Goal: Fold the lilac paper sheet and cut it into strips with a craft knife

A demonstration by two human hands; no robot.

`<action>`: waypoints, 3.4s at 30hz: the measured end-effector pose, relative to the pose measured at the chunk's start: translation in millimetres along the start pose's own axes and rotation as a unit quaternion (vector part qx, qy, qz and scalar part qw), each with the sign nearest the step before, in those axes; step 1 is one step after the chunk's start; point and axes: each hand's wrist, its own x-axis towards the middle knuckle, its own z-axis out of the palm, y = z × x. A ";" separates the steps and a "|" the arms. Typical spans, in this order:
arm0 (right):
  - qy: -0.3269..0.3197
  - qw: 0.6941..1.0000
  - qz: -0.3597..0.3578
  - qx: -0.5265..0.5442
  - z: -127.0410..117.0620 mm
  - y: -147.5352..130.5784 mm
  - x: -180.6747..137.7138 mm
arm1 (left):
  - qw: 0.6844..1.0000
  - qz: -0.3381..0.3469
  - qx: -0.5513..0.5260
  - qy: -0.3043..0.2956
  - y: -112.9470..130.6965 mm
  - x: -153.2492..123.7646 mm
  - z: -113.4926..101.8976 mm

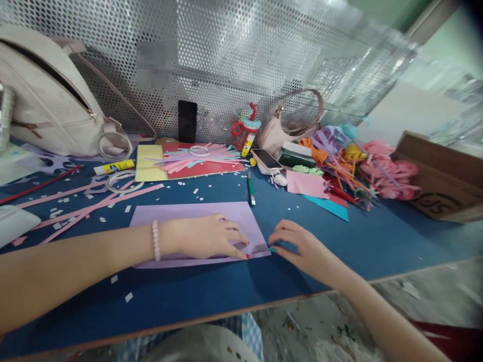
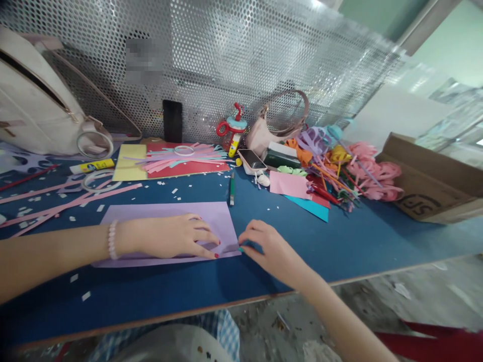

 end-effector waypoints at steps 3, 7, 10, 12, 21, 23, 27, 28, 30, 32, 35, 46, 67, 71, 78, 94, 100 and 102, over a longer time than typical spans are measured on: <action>0.075 0.994 -0.048 -0.065 17.8 -17.1 -26.1 | 1.000 0.001 -0.009 0.008 -2.7 0.6 2.0; 0.096 0.983 -0.069 -0.143 39.7 -33.1 -47.2 | 1.000 0.008 -0.018 0.003 -5.0 2.6 2.4; 0.108 0.973 -0.072 -0.189 47.3 -39.7 -48.1 | 1.000 0.006 -0.022 -0.001 -5.2 2.0 3.3; 0.119 0.967 -0.071 -0.213 49.5 -42.6 -46.4 | 1.000 0.002 -0.025 -0.002 -4.8 0.7 4.1; 0.122 0.958 -0.053 -0.254 59.6 -60.4 -47.1 | 0.999 -0.006 -0.052 -0.010 -2.2 -1.0 2.0; 0.125 0.957 -0.032 -0.261 65.0 -67.8 -46.1 | 0.998 -0.007 -0.058 -0.006 -2.7 -1.1 2.2; 0.133 0.950 0.004 -0.282 75.0 -82.9 -41.3 | 0.997 -0.016 -0.075 -0.002 -4.1 -4.3 1.9; 0.132 0.949 0.012 -0.287 76.5 -86.1 -39.8 | 0.997 -0.022 -0.079 -0.003 -3.1 -6.0 0.6; 0.129 0.946 0.024 -0.296 77.7 -91.3 -37.0 | 0.995 -0.047 -0.084 -0.004 1.9 -10.5 -4.2; 0.130 0.945 0.026 -0.299 76.5 -93.8 -35.2 | 0.992 -0.092 -0.085 -0.004 11.1 -15.7 -10.6; 0.124 0.952 0.019 -0.280 69.2 -91.7 -33.2 | 0.976 -0.181 -0.119 -0.011 27.4 -22.1 -17.8; -0.027 0.994 0.005 0.103 22.7 -51.7 28.8 | 0.912 -0.248 -0.326 0.021 29.2 -27.1 -3.0; -0.056 0.997 0.019 0.052 28.1 -50.6 33.0 | 0.971 -0.150 -0.178 -0.060 18.8 -30.9 -5.5; -0.053 0.997 0.017 0.048 27.3 -52.1 32.0 | 0.978 -0.136 -0.152 -0.055 16.1 -32.3 -2.5; -0.033 0.999 -0.003 -0.002 32.7 -53.9 30.2 | 0.986 -0.119 -0.115 -0.018 13.0 -36.1 -1.9; -0.030 0.992 -0.012 -0.119 36.8 -62.2 43.9 | 0.939 -0.192 -0.284 -0.018 3.8 -47.3 -5.7; -0.041 0.997 -0.002 -0.060 33.3 -62.6 46.5 | 0.919 -0.241 -0.312 -0.029 11.8 -45.0 -9.4; -0.032 0.999 -0.007 -0.015 34.5 -61.8 46.3 | 0.916 -0.250 -0.312 -0.024 14.5 -45.0 -11.3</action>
